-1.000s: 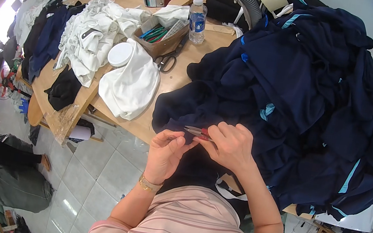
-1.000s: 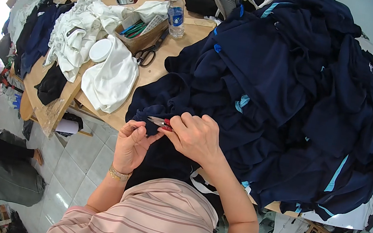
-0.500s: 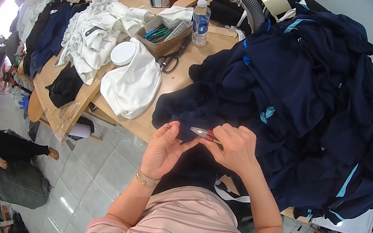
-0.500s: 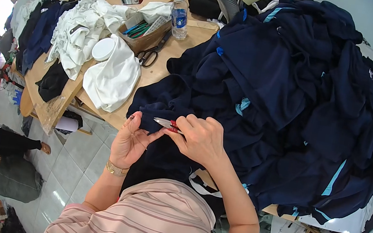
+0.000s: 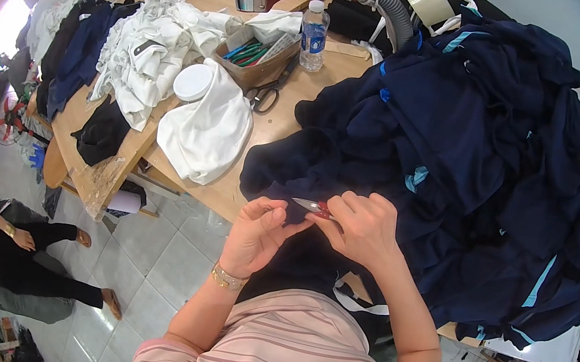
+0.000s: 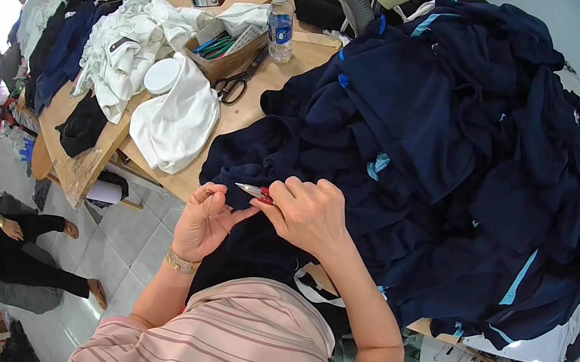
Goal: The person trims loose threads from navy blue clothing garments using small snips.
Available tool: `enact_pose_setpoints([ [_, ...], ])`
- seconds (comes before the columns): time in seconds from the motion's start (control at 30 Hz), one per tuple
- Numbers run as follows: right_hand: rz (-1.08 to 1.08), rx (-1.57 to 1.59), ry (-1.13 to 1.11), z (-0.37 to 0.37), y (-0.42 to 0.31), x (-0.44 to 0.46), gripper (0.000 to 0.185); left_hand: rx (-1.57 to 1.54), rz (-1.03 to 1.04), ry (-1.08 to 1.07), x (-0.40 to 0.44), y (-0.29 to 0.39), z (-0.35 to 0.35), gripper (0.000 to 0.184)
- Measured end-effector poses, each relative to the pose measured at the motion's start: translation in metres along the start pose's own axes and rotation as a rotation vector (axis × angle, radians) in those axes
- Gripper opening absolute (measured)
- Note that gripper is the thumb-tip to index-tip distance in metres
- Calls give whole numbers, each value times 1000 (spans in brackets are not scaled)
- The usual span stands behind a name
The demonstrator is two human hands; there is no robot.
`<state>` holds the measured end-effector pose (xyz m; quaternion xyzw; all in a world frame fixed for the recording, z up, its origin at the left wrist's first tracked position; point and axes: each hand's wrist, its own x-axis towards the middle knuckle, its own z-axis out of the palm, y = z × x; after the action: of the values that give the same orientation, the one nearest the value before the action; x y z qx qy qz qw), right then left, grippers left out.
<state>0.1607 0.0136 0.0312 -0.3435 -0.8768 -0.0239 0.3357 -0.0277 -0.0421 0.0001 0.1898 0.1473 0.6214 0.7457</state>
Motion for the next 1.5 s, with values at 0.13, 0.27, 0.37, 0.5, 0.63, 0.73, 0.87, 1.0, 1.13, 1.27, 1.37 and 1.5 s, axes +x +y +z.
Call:
enact_pose_setpoints([
  [0.13, -3, 22, -5, -1, 0, -2, 33, -10, 6, -51, 0, 0, -4, 14],
  [0.27, -9, 26, -40, -6, -5, -1, 32, -32, -9, -71, -1, 1, -11, 14],
  [0.37, -3, 40, -45, -4, -7, 0, 32, -21, -17, -64, -2, 1, -9, 14],
  [0.5, -14, 47, -18, 1, -6, 1, 33, 47, 4, -27, -2, 0, -8, 10],
  [0.63, -15, 44, -17, 1, -5, 0, 33, 89, 5, -81, -3, -1, -12, 11],
  [0.73, -19, 44, -15, 1, -3, -2, 33, 106, 3, -87, -3, -3, -13, 13],
  [0.87, -24, 64, -6, 4, -1, -5, 33, 138, 1, -82, -6, -4, -23, 14],
  [1.0, -24, 87, 1, 5, -1, -5, 33, 161, 22, -67, -5, -3, -15, 14],
  [1.13, -19, 94, -3, 4, -1, -4, 34, 139, 14, -31, -7, -3, -13, 13],
  [1.27, -20, 87, -14, 3, 0, -4, 34, 117, 19, -11, -7, -3, -17, 12],
  [1.37, -26, 85, -20, 2, 0, -3, 34, 170, 21, -1, -7, -1, -11, 10],
  [1.5, -28, 92, -21, 5, -1, -4, 34, 236, 12, 29, -10, 0, -12, 9],
])
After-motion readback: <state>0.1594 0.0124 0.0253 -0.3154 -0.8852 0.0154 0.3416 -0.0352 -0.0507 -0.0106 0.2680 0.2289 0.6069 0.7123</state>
